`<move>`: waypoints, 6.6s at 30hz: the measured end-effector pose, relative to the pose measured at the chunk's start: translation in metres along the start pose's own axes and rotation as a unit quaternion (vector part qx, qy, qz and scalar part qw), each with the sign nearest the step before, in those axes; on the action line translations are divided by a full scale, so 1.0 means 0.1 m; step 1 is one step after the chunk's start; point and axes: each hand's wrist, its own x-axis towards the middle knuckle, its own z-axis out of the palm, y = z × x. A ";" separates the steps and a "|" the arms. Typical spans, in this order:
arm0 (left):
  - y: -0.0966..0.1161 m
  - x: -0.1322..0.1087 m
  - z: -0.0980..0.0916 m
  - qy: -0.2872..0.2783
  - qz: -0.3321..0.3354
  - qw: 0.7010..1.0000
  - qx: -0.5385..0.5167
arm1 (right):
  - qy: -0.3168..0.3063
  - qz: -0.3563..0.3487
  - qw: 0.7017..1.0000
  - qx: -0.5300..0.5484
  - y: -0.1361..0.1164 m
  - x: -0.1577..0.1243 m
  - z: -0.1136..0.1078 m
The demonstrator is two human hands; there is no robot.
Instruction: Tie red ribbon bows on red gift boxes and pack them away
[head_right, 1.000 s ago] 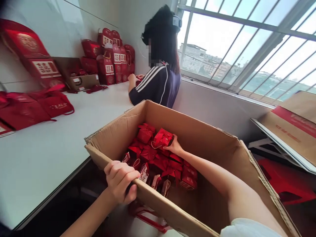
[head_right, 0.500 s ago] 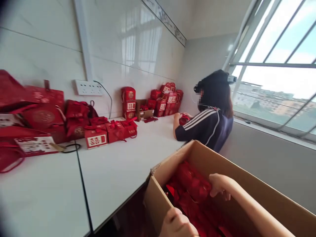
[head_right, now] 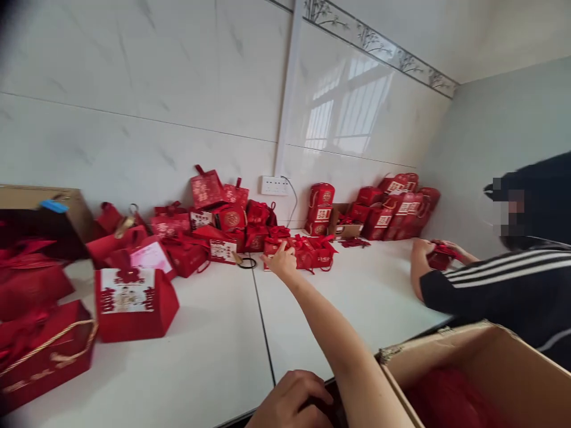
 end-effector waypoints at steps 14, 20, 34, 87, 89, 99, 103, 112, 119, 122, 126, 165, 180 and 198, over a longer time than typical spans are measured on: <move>-0.11 -0.63 -1.43 0.105 -0.362 0.922 0.087 | 0.178 -0.076 0.975 0.113 -0.36 -1.65 0.23; 0.02 -1.01 -1.80 0.233 -0.465 0.854 0.012 | -0.091 -0.203 0.915 0.337 -0.41 -2.58 0.25; 0.01 -1.05 -2.25 0.020 -0.434 0.887 -0.156 | -0.093 -0.188 0.874 0.439 -0.27 -2.34 0.32; -0.16 -0.54 -2.10 -0.037 -0.401 0.910 -0.100 | 0.207 -0.522 0.824 0.067 -0.55 -2.68 0.23; -0.16 -0.54 -2.08 -0.028 -0.401 0.911 -0.094 | 0.226 -0.516 0.820 0.105 -0.54 -2.67 0.32; -0.16 -0.54 -2.06 -0.019 -0.428 0.898 -0.102 | 0.259 -0.501 0.810 0.161 -0.71 -2.80 0.43; -0.18 -0.56 -2.07 -0.020 -0.418 0.902 -0.109 | 0.198 -0.463 0.832 0.232 -0.64 -2.70 0.21; -0.17 -0.56 -2.10 -0.043 -0.412 0.902 -0.118 | -0.094 -0.157 0.956 0.231 -0.36 -2.06 0.00; 0.03 -0.64 -2.10 0.120 -0.443 0.888 0.031 | -0.093 -0.110 0.922 0.360 -0.34 -2.17 0.18; 0.15 -0.62 -2.13 0.081 -0.537 0.829 0.131 | -0.056 -0.109 0.925 0.360 -0.36 -2.25 0.16; 0.26 -0.56 -2.15 -0.019 -0.538 0.830 0.144 | -0.028 -0.102 0.926 0.362 -0.36 -2.30 0.15; -0.06 -0.76 -2.21 0.138 -0.558 0.768 -0.283 | -0.132 -0.148 0.801 0.565 0.05 -2.07 0.28; 0.14 -0.62 -2.23 0.039 -0.462 0.886 0.004 | -0.188 -0.193 0.864 0.425 0.06 -2.30 0.07; 0.00 -0.68 -2.33 0.073 -0.518 0.850 -0.057 | -0.322 -0.085 0.756 0.564 -0.17 -2.54 0.08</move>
